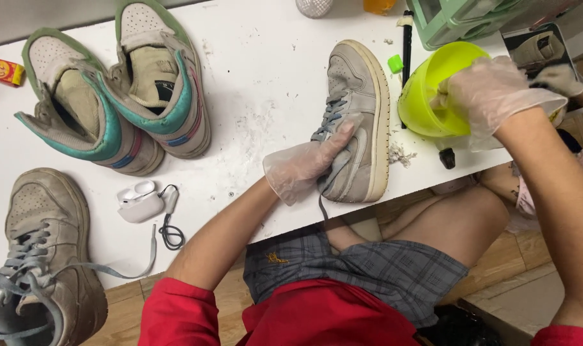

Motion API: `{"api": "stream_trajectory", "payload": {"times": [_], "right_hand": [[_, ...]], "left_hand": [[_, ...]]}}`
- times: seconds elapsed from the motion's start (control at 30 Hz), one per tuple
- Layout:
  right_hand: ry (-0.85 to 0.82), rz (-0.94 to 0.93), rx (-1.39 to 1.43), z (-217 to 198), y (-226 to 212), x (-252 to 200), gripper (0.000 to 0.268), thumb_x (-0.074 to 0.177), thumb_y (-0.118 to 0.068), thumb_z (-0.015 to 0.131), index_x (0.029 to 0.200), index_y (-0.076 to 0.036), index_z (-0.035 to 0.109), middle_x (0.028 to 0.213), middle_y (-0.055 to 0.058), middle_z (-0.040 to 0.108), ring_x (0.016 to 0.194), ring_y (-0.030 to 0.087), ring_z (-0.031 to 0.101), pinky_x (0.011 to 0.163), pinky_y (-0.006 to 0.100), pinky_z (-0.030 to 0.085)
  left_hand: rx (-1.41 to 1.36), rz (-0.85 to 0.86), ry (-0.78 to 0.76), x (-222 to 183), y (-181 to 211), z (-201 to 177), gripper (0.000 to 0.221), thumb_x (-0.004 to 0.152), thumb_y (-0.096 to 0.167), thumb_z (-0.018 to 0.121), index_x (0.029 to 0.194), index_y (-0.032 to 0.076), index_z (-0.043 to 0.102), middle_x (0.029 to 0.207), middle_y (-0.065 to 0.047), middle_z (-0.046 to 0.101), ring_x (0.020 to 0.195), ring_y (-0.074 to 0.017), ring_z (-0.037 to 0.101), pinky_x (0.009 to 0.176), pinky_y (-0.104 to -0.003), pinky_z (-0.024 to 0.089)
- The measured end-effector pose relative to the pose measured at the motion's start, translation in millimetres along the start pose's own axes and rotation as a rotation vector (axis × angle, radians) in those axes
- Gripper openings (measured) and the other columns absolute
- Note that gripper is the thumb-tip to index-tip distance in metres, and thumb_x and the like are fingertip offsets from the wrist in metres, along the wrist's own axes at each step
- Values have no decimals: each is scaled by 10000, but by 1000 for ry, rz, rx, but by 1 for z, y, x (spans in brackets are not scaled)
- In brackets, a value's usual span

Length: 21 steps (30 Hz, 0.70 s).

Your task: Scrubbing the sole of a sneaker with a toothbrush and cleaning paste to remove dirt and stains.

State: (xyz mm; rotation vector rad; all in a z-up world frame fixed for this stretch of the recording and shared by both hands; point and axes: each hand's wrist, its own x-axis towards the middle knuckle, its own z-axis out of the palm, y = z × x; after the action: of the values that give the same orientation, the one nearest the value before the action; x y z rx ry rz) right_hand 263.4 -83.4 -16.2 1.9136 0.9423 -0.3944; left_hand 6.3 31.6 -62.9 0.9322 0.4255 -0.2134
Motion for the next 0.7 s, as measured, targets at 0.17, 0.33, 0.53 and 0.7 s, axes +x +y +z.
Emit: {"api": "stream_trajectory", "payload": {"times": [0.17, 0.33, 0.53, 0.7], "right_hand": [[-9, -16, 145, 13, 6, 25, 474, 973, -572, 618, 1410, -391, 660, 1439, 93, 691, 1289, 331, 693, 1091, 429, 548], [26, -64, 99, 15, 6, 23, 475, 1001, -570, 571, 1338, -270, 719, 1258, 103, 788, 1177, 311, 742, 1083, 447, 542], [-1, -46, 74, 14, 3, 27, 534, 994, -580, 579, 1333, -189, 710, 1189, 119, 781, 1135, 319, 746, 1090, 454, 568], [73, -29, -110, 8, -9, 19, 543, 991, -576, 581, 1283, -143, 732, 931, 42, 793, 873, 191, 788, 888, 333, 676]], "left_hand": [[2, -56, -4, -5, 5, 3, 1290, 548, 784, 552, 1645, 211, 186, 1750, -90, 144, 1604, -263, 158, 1268, -482, 158], [-21, -62, 9, -2, 2, 1, 1286, 566, 759, 572, 1643, 171, 186, 1745, -110, 161, 1601, -262, 168, 1271, -460, 151], [-11, -6, 7, -1, -1, 0, 1188, 596, 758, 566, 1621, 245, 255, 1749, -81, 148, 1601, -263, 155, 1269, -477, 142], [45, 12, -14, 1, -2, -3, 1151, 652, 758, 517, 1637, 269, 178, 1765, -46, 18, 1621, -243, -10, 1259, -515, 21]]}}
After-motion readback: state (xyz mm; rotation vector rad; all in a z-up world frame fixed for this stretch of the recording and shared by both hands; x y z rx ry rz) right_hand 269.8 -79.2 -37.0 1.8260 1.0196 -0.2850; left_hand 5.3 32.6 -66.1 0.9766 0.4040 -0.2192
